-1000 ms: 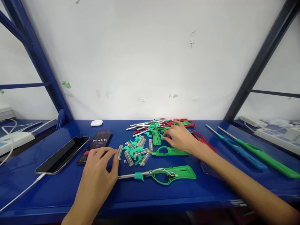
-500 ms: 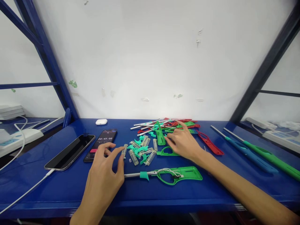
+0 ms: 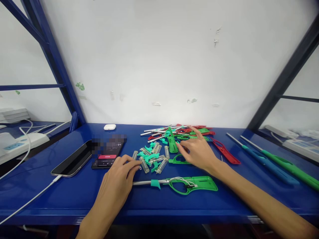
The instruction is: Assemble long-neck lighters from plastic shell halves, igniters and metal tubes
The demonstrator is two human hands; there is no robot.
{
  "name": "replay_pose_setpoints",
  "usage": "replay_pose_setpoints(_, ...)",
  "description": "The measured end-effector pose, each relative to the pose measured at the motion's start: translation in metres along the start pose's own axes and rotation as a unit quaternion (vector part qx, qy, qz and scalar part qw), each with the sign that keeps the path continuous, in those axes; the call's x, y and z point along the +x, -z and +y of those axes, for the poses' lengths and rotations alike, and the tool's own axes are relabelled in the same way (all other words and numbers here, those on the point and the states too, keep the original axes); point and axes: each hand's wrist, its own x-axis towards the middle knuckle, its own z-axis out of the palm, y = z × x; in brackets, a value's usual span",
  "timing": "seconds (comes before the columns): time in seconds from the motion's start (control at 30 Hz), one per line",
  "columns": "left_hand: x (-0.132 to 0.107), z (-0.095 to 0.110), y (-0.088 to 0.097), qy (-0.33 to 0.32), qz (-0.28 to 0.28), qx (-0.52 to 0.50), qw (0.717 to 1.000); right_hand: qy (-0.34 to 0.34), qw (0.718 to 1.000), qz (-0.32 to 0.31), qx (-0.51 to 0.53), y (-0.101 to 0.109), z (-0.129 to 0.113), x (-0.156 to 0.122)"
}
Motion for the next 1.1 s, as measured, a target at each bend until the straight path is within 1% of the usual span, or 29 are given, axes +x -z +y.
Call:
replay_pose_setpoints(0.33, 0.0038, 0.0003, 0.0015, -0.004, -0.021, -0.014, 1.000, -0.020, 0.998, -0.017, 0.062, 0.0058, -0.0031, 0.0006)
replay_pose_setpoints(0.53, 0.0046, 0.0009, 0.0015, 0.001, -0.028, -0.028, 0.999, -0.020, 0.995, -0.036, 0.094, 0.0065, -0.0071, 0.0016)
replay_pose_setpoints(0.83, 0.0047, 0.0018, 0.0035, 0.017, -0.043, -0.038, 0.998, -0.026, 0.993, -0.046, 0.107, 0.0064, -0.0060, 0.0012)
replay_pose_setpoints(1.1, 0.0038, 0.0005, 0.0011, 0.015, -0.031, -0.043, 0.998, -0.028, 0.992, -0.064, 0.105, 0.0050, -0.0049, 0.0013)
